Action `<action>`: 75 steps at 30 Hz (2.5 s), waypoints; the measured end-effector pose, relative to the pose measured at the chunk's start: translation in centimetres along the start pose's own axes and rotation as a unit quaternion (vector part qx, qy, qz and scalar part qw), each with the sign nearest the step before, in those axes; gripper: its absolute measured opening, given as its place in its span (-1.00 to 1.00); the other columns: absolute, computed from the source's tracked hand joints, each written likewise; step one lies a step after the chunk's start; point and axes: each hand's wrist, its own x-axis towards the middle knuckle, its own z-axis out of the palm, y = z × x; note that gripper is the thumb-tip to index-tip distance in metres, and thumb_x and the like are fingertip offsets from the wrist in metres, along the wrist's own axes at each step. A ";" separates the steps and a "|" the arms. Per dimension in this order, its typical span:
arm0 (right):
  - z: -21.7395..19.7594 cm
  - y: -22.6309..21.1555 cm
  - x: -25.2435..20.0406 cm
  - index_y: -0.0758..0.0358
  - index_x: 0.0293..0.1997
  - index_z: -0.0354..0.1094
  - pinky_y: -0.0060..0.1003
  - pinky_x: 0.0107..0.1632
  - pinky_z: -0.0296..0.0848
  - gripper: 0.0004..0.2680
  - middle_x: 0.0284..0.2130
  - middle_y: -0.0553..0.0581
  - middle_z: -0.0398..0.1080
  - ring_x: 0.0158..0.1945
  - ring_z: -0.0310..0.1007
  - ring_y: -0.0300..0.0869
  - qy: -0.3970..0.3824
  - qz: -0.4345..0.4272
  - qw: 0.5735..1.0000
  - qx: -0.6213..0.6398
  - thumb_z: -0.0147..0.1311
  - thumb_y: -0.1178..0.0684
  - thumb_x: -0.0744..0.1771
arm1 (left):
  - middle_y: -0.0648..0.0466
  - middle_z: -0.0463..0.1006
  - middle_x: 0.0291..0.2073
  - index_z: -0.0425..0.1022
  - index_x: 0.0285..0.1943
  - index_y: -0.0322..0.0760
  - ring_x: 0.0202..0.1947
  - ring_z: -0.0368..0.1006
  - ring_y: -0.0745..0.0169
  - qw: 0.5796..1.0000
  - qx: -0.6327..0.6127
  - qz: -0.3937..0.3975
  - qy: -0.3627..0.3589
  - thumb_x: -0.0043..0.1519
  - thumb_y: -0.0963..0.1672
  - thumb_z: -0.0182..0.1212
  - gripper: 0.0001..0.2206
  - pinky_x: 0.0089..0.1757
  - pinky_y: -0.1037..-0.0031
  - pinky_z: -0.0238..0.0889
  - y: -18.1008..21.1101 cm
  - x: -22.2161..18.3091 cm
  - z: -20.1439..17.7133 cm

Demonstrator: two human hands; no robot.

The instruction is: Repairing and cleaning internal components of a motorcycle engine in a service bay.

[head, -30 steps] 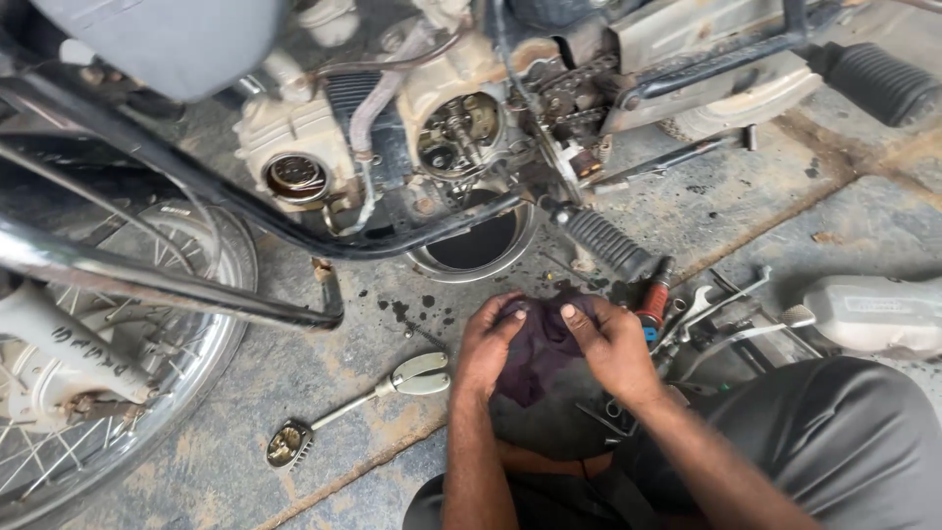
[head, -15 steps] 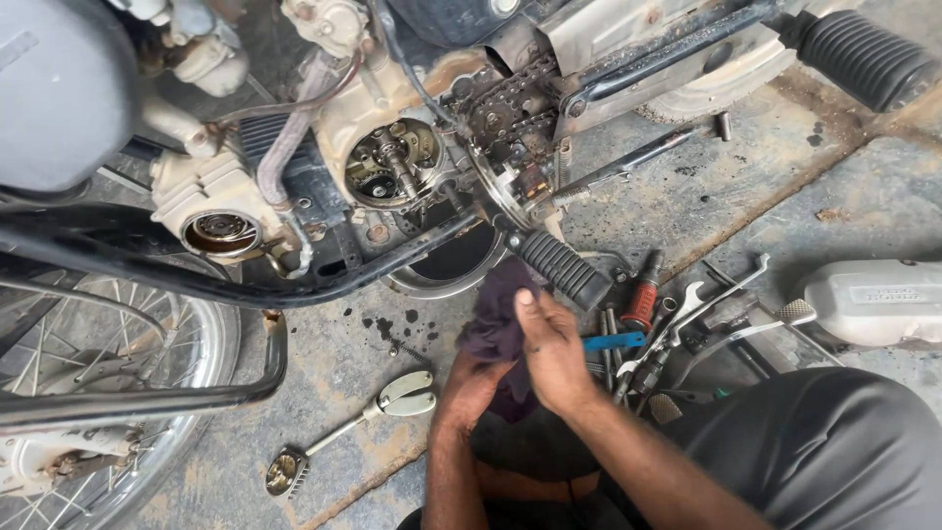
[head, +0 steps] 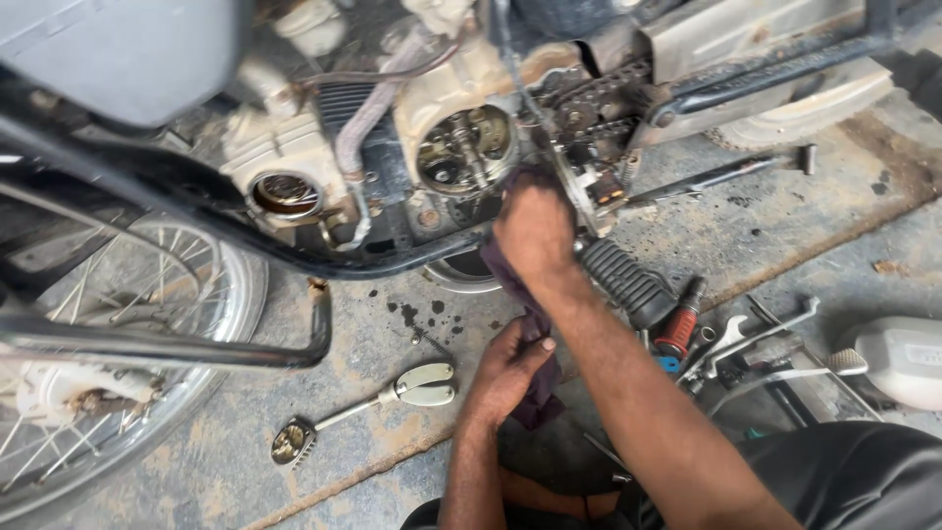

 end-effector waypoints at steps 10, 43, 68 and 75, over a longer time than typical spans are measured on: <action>1.6 0.0 0.5 0.30 -0.32 0.50 -0.25 -0.30 0.59 -0.84 -0.33 0.20 0.52 -0.15 0.54 -0.03 0.137 -0.290 0.874 -0.365 0.20 0.07 0.16 | 0.13 0.58 -0.19 0.52 0.05 -0.28 -0.16 0.45 0.36 0.999 -0.028 0.041 -0.006 0.26 -0.10 0.27 -0.77 -0.06 0.43 0.35 -1.0 -0.6 -1.6; -1.4 -1.6 -2.3 0.40 -0.09 0.46 -0.04 -0.23 0.59 -0.83 -0.17 0.49 0.42 -0.28 0.57 0.20 0.061 -0.147 0.985 -0.062 0.14 0.21 0.27 | -0.21 0.30 0.39 0.16 0.50 -0.34 0.39 0.25 -0.11 0.982 0.182 0.021 -0.038 0.28 0.10 0.14 -0.32 0.29 0.14 0.14 -1.6 -1.8 -2.5; 3.4 1.7 3.9 0.47 -0.01 0.32 -0.19 -0.31 0.57 -0.81 -0.30 0.24 0.47 -0.34 0.52 -0.17 0.072 0.321 0.879 0.346 -0.06 0.12 0.38 | -0.08 0.62 0.01 0.46 0.23 -0.27 0.05 0.56 0.05 0.996 0.084 0.021 -0.031 0.29 0.00 0.16 -0.61 0.07 0.14 0.40 0.4 -2.6 -1.7; 6.3 3.6 4.0 0.40 -0.04 0.38 -0.15 -0.44 0.44 -0.80 -0.33 0.26 0.50 -0.42 0.49 -0.10 0.063 0.249 0.892 0.373 -0.10 0.10 0.35 | -0.06 0.57 0.09 0.43 0.26 -0.23 0.14 0.50 0.06 0.998 0.054 0.019 -0.004 0.28 -0.02 0.18 -0.60 0.15 0.17 0.34 0.6 -3.3 -2.7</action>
